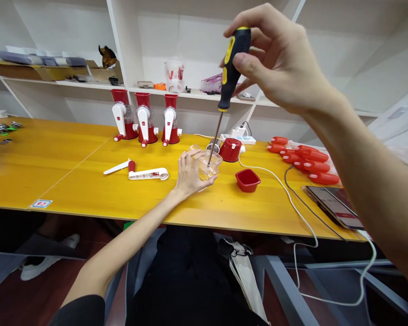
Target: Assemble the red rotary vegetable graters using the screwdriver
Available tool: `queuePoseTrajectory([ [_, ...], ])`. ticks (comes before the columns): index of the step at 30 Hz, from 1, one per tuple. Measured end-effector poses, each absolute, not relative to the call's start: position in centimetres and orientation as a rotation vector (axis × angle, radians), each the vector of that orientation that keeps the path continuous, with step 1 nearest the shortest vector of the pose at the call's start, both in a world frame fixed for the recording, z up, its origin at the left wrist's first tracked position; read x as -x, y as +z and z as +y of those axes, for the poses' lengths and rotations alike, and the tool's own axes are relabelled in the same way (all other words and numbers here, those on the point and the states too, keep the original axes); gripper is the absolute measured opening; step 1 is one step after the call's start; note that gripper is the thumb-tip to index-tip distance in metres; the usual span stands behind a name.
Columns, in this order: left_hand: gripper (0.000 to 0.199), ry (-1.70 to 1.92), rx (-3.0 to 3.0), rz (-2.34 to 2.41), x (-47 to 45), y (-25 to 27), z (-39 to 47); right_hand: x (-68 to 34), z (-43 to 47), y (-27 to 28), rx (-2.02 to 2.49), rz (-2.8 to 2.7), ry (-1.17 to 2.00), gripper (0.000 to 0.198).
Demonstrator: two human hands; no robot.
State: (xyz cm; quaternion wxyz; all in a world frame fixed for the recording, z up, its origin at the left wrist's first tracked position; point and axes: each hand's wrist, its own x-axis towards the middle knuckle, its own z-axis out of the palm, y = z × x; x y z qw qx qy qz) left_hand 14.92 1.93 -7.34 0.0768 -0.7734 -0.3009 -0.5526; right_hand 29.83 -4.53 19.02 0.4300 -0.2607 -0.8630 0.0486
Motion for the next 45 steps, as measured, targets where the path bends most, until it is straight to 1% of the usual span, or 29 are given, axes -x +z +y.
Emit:
queuePoseTrajectory([
  [5,0.076,-1.662,2.311,-0.893,-15.0,-7.4,2.0,-31.2,-3.8,20.6,0.755,-2.095,0.296,0.032],
  [8,0.075,-1.653,2.332,-0.919,-15.0,-7.4,2.0,-31.2,-3.1,20.4,0.688,-2.014,0.242,0.033],
  [13,0.075,-1.629,2.341,-0.953,-15.0,-7.4,1.9,-29.7,-2.2,18.8,0.529,-1.853,0.113,0.029],
  [18,0.076,-1.614,2.328,-0.960,-15.0,-7.4,1.9,-29.8,-2.4,18.4,0.512,-1.913,0.113,0.034],
  [22,0.078,-1.613,2.316,-0.959,-15.0,-7.5,2.0,-31.4,-3.0,19.3,0.638,-2.045,0.231,0.032],
  [25,0.076,-1.612,2.330,-0.954,-15.0,-7.5,2.0,-32.0,-2.9,19.6,0.592,-2.069,0.274,0.039],
  [28,0.076,-1.619,2.338,-0.950,-15.0,-7.5,2.0,-31.2,-2.5,19.3,0.564,-1.950,0.226,0.044],
  [32,0.076,-1.624,2.335,-0.933,-14.9,-7.4,2.0,-29.5,-2.5,19.0,0.535,-1.886,0.177,0.037],
  [35,0.076,-1.617,2.334,-0.950,-14.9,-7.3,1.9,-29.6,-3.4,19.6,0.593,-1.998,0.257,0.033],
  [37,0.076,-1.609,2.339,-0.966,-14.9,-7.2,1.9,-30.3,-4.1,20.3,0.661,-2.108,0.335,0.039],
  [40,0.075,-1.604,2.352,-0.964,-14.9,-7.2,1.9,-31.4,-4.8,21.4,0.739,-2.237,0.485,0.058],
  [42,0.075,-1.607,2.358,-0.953,-14.8,-7.2,1.9,-31.6,-4.7,21.7,0.759,-2.267,0.520,0.062],
  [43,0.075,-1.607,2.362,-0.947,-14.8,-7.2,1.9,-31.6,-4.5,21.6,0.748,-2.256,0.503,0.059],
  [45,0.075,-1.607,2.365,-0.943,-14.8,-7.2,2.0,-31.0,-3.8,21.2,0.695,-2.178,0.411,0.046],
])
